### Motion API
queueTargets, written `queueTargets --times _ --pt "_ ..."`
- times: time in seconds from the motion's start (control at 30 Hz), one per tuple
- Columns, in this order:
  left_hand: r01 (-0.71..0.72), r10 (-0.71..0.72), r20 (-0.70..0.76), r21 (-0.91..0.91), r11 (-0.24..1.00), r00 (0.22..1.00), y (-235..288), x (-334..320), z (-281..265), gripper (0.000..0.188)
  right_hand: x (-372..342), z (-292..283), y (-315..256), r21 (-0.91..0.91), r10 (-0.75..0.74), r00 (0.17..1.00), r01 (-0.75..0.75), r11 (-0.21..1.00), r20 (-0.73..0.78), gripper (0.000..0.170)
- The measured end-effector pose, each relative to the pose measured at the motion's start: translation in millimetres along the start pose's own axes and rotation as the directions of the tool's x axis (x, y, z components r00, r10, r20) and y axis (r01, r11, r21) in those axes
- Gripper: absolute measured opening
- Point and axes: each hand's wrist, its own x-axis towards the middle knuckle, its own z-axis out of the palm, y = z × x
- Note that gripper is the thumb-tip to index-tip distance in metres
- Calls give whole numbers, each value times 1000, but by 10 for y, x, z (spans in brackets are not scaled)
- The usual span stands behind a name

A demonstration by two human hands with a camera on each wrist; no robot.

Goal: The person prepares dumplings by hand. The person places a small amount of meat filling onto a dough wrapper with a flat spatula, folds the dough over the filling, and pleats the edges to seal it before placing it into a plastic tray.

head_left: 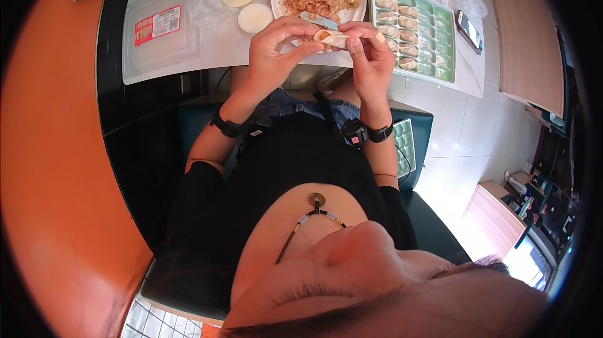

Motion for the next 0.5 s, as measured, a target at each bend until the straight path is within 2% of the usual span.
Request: queueTargets --times 0.07,0.13,0.2,0.37,0.43,0.5 --pt "5 -6 -25 -38 999 1000 -54 0 23 18 -4 13 -6 37 20 1000 -20 999 -1 9" --pt "9 -13 -47 -77 997 999 -76 -11 28 15 -10 13 4 -9 17 999 -17 1000 30 9" --pt "-40 44 -65 66 997 997 -4 -3 29 12 -21 47 -9 18 32 999 -33 999 19 9" --pt "-113 122 -100 94 989 987 -12 23 60 11 -31 82 19 78 39 998 -35 996 -53 9" --pt "-124 133 -98 94 988 986 7 49 68 11 -29 69 2 -19 4 1000 -5 1000 -27 8" --pt "-135 142 -73 84 987 987 22 60 68 10 -43 87 -16 -39 18 1000 -19 999 -24 8"
